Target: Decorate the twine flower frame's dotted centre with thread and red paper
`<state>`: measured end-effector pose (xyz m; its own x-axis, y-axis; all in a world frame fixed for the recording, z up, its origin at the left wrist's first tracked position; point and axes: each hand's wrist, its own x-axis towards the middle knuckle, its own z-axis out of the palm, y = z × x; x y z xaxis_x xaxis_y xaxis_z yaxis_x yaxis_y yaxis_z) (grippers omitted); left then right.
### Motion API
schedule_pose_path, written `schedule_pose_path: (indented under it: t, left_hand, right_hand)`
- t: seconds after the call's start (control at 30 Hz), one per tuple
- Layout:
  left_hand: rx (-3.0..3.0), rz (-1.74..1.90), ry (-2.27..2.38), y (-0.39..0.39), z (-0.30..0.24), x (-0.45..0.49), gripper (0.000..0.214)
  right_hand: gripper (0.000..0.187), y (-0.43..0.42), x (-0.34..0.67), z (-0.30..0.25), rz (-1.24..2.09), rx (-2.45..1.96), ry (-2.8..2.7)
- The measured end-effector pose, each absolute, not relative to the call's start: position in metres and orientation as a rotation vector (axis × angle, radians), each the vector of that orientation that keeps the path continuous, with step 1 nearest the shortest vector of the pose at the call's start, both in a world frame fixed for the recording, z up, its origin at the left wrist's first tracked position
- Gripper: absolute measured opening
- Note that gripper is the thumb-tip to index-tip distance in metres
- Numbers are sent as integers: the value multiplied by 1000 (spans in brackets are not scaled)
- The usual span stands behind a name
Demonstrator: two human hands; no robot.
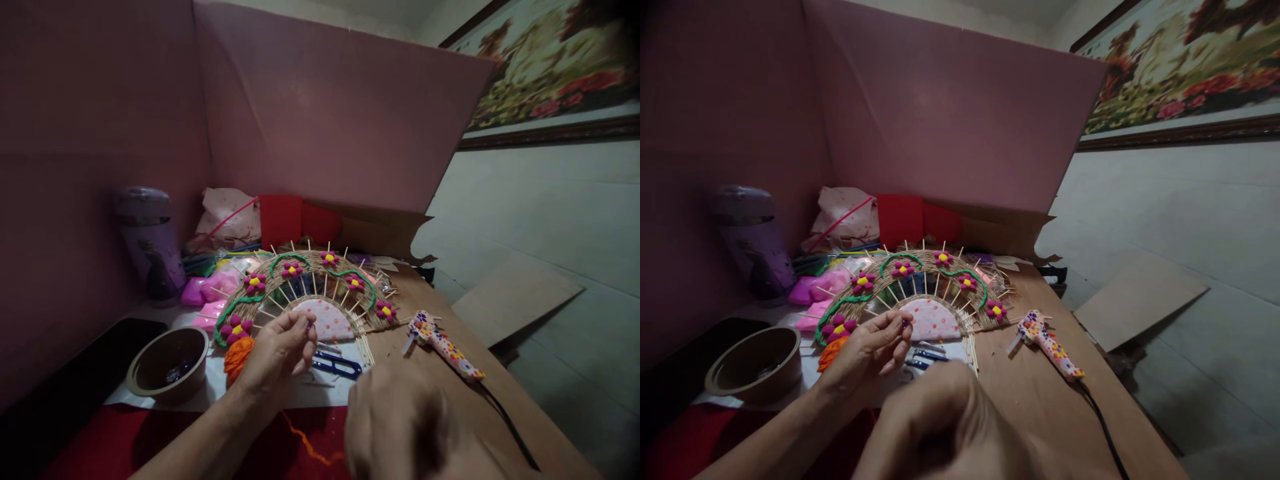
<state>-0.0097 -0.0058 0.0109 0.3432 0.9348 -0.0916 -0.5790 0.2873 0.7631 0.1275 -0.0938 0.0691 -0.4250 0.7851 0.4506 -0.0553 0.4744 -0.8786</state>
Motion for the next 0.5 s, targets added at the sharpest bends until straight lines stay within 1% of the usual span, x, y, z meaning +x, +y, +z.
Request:
schedule_pose_path:
  t: [0.07, 0.1, 0.2, 0.33, 0.5]
  left_hand:
    - [685, 1094, 604, -6, 11, -10, 21]
    - [675, 1092, 610, -5, 11, -10, 20]
    - [636, 1097, 628, -5, 13, -11, 18]
    - [608, 1103, 629, -5, 12, -11, 12]
    - [602, 1082, 578, -5, 9, -10, 7]
  right_hand:
    - [26, -79, 119, 64, 1118, -709, -1608]
    - [21, -70, 116, 58, 1100, -738, -1568]
    - [13, -46, 112, 37, 921, -810, -1412]
    - [13, -34, 115, 13, 760, -912, -1370]
    - [13, -37, 119, 2, 555, -998, -1479]
